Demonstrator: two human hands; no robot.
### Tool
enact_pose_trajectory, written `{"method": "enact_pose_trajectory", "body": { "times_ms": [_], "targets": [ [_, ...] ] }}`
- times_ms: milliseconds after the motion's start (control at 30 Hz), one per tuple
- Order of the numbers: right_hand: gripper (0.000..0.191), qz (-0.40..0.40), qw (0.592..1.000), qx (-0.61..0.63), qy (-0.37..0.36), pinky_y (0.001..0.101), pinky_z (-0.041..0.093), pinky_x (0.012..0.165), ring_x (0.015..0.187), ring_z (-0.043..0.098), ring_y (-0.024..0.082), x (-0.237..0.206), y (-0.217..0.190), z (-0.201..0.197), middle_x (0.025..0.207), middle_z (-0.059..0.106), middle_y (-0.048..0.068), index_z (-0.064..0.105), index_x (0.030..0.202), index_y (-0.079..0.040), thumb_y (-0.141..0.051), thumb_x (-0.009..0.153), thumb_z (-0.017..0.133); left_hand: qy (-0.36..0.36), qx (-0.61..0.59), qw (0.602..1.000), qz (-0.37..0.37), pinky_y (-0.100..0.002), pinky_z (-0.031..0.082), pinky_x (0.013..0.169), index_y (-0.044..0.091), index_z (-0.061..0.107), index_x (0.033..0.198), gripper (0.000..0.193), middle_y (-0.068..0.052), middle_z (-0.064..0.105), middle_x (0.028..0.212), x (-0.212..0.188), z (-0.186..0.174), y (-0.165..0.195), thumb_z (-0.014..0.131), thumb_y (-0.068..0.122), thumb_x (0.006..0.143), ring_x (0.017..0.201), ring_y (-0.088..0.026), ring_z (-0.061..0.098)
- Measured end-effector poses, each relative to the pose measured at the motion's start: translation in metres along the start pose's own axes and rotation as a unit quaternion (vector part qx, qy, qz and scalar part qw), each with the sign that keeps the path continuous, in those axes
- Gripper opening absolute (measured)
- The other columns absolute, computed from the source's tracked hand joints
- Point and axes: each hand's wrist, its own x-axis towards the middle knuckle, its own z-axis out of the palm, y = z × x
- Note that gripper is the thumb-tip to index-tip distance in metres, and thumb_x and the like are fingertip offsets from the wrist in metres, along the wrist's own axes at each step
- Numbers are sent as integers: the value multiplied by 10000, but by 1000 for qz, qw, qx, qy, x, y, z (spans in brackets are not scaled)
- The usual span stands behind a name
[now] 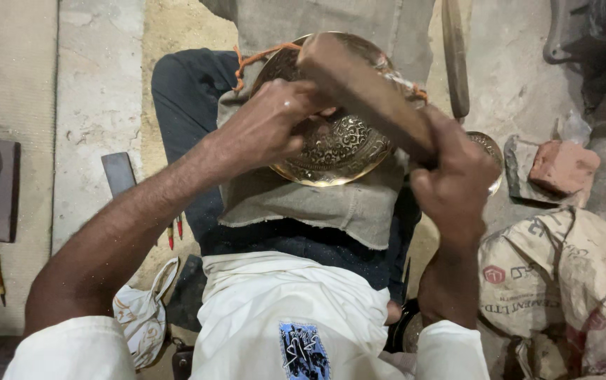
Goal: The person sits on the floor with an ornate brass plate resting on a cloth cushion on their lap. They hold a small punch against the plate's embossed pattern with one hand and repeatedly strike the punch with a wooden mallet in the other hand, working across the decorative surface to shape the metal relief.
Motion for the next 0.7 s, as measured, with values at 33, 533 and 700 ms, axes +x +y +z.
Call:
{"method": "enact_pose_trajectory", "body": {
  "times_ms": [33, 533, 700],
  "targets": [
    [563, 11, 994, 109, 14, 308, 600, 585, 687, 686, 149, -1, 0, 0, 970, 742, 83, 587, 1403, -168, 61, 896, 669, -6, -4, 1000, -11, -333, 671, 706, 67, 635, 1301, 374, -167, 737, 1180, -1, 0, -1, 729, -2, 945, 856, -237, 770],
    [543, 58, 973, 220, 39, 277, 618, 664, 806, 706, 167, -7, -1, 9, 1040, 713, 111, 573, 1420, -113, 75, 930, 711, -22, 7, 1000, -16, -382, 662, 783, 62, 652, 1322, 424, -143, 747, 1134, 2, -5, 5, 740, 1, 912, 919, -241, 760],
    [636, 46, 999, 20, -20, 299, 607, 606, 702, 680, 166, -12, 3, 13, 996, 754, 114, 628, 1369, -107, 133, 785, 702, -18, 41, 999, 0, -336, 675, 761, 87, 669, 1296, 474, -154, 735, 1198, 3, -4, 3, 701, -65, 849, 952, -248, 759]
  ]
}}
